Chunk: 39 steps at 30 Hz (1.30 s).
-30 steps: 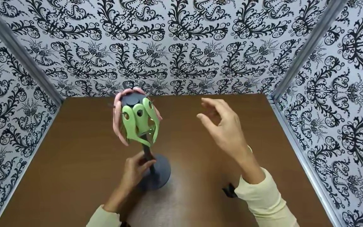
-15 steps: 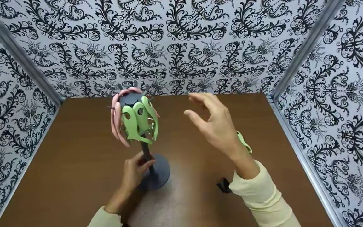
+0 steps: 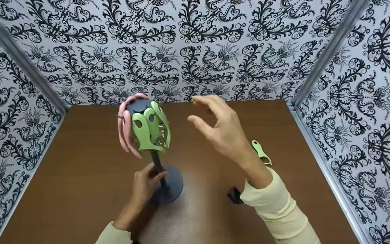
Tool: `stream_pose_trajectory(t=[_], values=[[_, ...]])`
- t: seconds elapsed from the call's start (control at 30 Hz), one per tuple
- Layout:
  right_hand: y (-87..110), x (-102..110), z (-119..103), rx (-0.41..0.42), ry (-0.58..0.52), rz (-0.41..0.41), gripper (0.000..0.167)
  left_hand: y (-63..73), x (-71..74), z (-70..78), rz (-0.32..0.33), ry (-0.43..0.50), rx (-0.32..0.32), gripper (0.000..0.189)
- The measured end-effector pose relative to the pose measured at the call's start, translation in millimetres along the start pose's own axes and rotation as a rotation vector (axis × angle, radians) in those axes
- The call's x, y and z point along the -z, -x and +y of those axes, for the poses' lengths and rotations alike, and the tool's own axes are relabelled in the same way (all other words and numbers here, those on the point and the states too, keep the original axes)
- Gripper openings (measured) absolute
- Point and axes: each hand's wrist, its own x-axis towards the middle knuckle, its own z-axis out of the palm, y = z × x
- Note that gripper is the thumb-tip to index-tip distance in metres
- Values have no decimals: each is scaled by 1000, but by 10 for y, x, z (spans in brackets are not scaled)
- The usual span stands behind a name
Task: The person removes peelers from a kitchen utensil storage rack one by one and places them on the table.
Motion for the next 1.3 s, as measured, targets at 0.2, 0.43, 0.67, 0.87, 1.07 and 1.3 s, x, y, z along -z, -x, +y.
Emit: stream_pose_trajectory(t=[0.2, 0.43, 0.67, 0.87, 1.07, 1.3], values=[[-39, -35, -27, 15, -8, -23, 44, -1, 7, -15, 4, -38, -8, 23], [-78, -106, -35, 15, -53, -57, 47, 3, 14, -1, 0, -50, 6, 21], [-134, -203, -58, 14, -129, -75, 46, 11, 0, 12, 17, -57, -15, 21], [-170, -281, -46, 17, -192, -85, 46, 10, -12, 16, 20, -58, -10, 21], [-197, -361, 11, 31, -261, -130, 49, 26, -31, 0, 18, -48, -11, 20], [-197, -441, 55, 24, -305, -199, 48, 34, -31, -4, 20, -57, -7, 21]])
